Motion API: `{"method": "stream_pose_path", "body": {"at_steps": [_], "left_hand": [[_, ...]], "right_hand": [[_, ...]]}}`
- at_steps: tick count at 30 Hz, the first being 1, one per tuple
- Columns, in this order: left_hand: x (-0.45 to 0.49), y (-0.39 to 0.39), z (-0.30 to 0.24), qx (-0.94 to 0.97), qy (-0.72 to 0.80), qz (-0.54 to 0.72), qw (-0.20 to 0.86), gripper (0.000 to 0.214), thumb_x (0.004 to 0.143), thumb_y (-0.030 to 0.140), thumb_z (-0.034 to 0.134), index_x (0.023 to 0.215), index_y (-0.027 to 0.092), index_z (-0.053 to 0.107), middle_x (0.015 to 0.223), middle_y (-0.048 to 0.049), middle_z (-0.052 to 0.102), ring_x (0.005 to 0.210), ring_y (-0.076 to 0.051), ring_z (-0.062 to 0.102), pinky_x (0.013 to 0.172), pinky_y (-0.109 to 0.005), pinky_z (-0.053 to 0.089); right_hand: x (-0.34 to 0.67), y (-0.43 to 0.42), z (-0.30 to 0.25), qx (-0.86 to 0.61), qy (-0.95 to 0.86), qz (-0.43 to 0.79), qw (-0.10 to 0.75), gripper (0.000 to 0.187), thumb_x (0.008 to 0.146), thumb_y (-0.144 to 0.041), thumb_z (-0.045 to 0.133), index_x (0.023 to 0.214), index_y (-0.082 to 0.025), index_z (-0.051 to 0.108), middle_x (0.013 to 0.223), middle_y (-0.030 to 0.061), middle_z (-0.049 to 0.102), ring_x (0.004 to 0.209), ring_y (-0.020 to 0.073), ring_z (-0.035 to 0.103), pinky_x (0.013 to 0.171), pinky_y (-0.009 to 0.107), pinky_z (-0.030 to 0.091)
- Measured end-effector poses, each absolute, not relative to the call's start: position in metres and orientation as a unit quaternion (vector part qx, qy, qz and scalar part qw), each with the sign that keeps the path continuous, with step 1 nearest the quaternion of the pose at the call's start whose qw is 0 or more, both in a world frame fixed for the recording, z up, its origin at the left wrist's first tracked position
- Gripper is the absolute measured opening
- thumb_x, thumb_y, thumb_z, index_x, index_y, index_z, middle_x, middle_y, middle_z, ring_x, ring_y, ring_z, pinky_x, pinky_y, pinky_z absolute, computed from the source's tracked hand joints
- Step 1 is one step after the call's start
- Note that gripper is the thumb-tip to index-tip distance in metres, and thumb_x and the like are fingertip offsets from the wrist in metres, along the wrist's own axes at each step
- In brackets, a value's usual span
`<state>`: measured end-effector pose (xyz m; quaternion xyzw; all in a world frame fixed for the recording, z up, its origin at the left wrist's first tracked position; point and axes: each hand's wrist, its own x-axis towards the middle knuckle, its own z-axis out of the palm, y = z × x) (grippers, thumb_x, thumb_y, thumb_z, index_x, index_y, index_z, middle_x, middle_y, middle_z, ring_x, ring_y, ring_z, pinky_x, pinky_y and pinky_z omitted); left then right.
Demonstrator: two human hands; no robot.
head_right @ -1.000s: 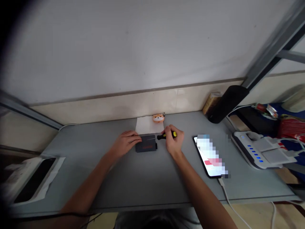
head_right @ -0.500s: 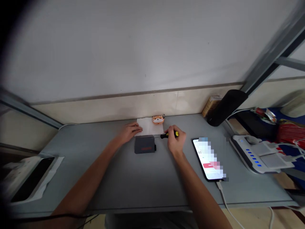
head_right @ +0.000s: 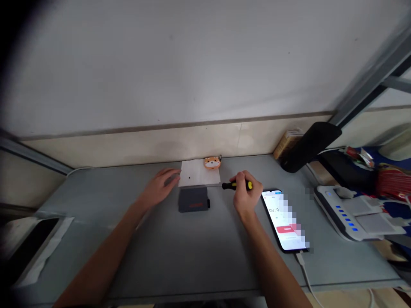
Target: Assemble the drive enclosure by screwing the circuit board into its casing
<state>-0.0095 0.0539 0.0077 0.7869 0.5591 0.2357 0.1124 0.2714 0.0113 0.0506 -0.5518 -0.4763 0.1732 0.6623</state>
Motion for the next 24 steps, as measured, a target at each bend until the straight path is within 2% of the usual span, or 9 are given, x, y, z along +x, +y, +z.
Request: {"method": "stream_pose_path", "body": {"at_steps": [3,13,24], "left_hand": [[-0.013,0.065,0.001,0.763,0.593,0.234,0.102,0.026,0.101,0.031,0.052,0.115,0.02,0.071,0.111,-0.0095,0.07,0.107,-0.025,0.067,0.098,-0.039,0.053],[-0.016,0.075,0.011,0.834,0.517,0.177,0.076,0.022,0.101,0.023,0.053,0.098,0.021,0.074,0.096,-0.0054,0.07,0.09,-0.021,0.068,0.086,-0.033,0.052],[0.013,0.063,0.023,0.856,0.492,0.14,0.078,0.023,0.1,0.022,0.053,0.101,0.021,0.076,0.1,-0.0069,0.073,0.092,-0.022,0.069,0.087,-0.035,0.051]], "right_hand": [[0.269,0.011,0.049,-0.554,-0.486,0.168,0.655,0.034,0.082,-0.03,0.051,0.05,-0.021,0.059,0.046,-0.0025,0.052,0.047,0.0125,0.048,0.048,0.026,0.035],[0.265,0.007,0.042,-0.543,-0.566,0.144,0.603,0.036,0.086,-0.027,0.051,0.052,-0.021,0.06,0.045,-0.0024,0.052,0.043,0.0118,0.047,0.045,0.026,0.033],[0.269,0.01,0.042,-0.55,-0.559,0.125,0.608,0.036,0.086,-0.027,0.05,0.052,-0.021,0.06,0.045,-0.0025,0.051,0.043,0.0116,0.046,0.045,0.025,0.034]]}}
